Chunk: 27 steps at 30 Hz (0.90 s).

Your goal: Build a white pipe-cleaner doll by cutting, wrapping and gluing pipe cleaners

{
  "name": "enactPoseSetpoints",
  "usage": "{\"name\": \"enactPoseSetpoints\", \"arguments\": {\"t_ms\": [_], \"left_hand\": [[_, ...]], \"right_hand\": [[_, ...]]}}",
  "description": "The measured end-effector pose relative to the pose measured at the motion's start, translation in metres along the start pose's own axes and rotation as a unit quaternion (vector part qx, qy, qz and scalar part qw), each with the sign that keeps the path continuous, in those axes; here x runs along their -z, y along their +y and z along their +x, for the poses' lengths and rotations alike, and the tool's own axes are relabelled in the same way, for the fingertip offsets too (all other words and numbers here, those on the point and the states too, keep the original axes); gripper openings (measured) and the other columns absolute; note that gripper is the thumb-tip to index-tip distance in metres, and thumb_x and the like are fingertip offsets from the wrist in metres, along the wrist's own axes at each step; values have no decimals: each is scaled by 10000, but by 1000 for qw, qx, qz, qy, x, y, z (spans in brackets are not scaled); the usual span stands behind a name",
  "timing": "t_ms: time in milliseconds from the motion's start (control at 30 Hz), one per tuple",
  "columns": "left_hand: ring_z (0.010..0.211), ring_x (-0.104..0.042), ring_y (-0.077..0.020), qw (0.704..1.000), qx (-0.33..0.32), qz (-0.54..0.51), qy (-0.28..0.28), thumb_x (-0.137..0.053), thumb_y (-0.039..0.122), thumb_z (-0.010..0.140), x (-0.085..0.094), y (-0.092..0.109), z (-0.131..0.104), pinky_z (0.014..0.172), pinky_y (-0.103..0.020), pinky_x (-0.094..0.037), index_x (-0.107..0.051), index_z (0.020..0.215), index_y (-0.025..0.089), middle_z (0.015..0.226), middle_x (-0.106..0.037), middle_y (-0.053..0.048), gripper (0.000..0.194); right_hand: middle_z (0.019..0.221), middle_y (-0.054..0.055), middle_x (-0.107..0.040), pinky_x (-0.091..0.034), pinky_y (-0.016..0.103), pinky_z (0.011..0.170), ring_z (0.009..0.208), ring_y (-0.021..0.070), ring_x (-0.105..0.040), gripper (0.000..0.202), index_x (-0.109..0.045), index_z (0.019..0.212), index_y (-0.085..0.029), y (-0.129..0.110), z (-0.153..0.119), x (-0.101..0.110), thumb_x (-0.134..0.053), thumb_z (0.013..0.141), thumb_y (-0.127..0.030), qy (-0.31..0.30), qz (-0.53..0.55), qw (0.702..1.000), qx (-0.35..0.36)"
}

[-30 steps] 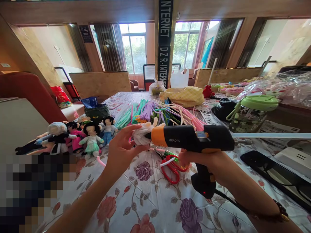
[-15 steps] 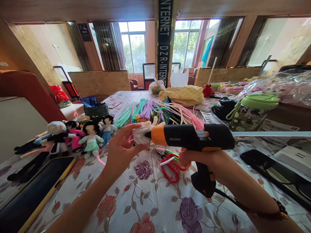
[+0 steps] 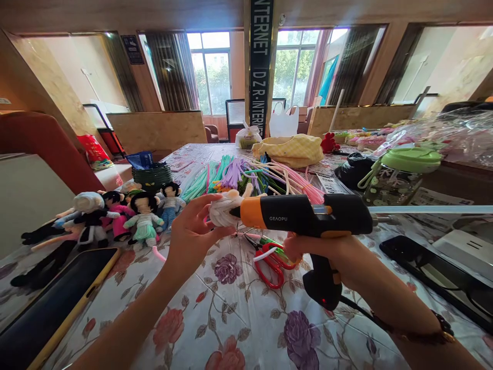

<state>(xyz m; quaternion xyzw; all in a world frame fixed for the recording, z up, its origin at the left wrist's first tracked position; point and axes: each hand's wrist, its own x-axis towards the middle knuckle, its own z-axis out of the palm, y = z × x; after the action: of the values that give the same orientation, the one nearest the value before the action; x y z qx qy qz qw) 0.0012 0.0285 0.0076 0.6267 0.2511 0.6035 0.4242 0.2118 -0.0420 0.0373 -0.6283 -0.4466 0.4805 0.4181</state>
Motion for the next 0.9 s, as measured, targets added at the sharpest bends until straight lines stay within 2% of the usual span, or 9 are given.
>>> {"name": "enactPoseSetpoints", "arguments": {"t_ms": [133, 300, 500, 700, 900], "left_hand": [[936, -626, -164, 1000, 1, -6, 2, -807, 184, 558, 0, 0, 1, 740, -280, -579, -653, 961, 283, 1051, -672, -8, 442], [932, -627, -161, 1000, -3, -16, 3, -812, 176, 548, 0, 0, 1, 724, -268, -582, -653, 955, 279, 1048, -671, -5, 449], [919, -629, -146, 1000, -7, -30, 0, -807, 161, 554, 0, 0, 1, 712, -237, -577, -646, 947, 283, 1038, -670, 10, 442], [921, -636, -171, 1000, -1, -29, 4, -807, 162, 541, -1, 2, 1, 699, -260, -582, -630, 943, 260, 1022, -670, -3, 451], [904, -634, -168, 999, 8, -47, 10, -803, 133, 521, -2, 3, 1, 679, -256, -584, -619, 929, 246, 1001, -661, -9, 462]], "right_hand": [[529, -10, -561, -210, 207, 367, 446, 94, -424, 118, -626, 522, -194, -3, -1, -1, -697, 533, -288, -4, -10, 1000, 18], [523, -28, -573, -178, 217, 365, 394, 64, -375, 100, -634, 534, -192, -4, -2, 0, -696, 554, -268, -10, -8, 1000, 18], [533, -24, -582, -236, 211, 391, 480, 100, -453, 115, -640, 540, -201, 0, 0, 1, -709, 542, -293, 8, -6, 1000, 14], [528, -16, -573, -232, 213, 398, 498, 117, -446, 147, -631, 532, -204, -2, -1, 1, -722, 528, -320, 9, -11, 1000, 6], [513, -11, -571, -219, 231, 381, 445, 100, -429, 132, -605, 501, -189, -6, -2, 1, -686, 555, -279, -11, -24, 999, 37]]}}
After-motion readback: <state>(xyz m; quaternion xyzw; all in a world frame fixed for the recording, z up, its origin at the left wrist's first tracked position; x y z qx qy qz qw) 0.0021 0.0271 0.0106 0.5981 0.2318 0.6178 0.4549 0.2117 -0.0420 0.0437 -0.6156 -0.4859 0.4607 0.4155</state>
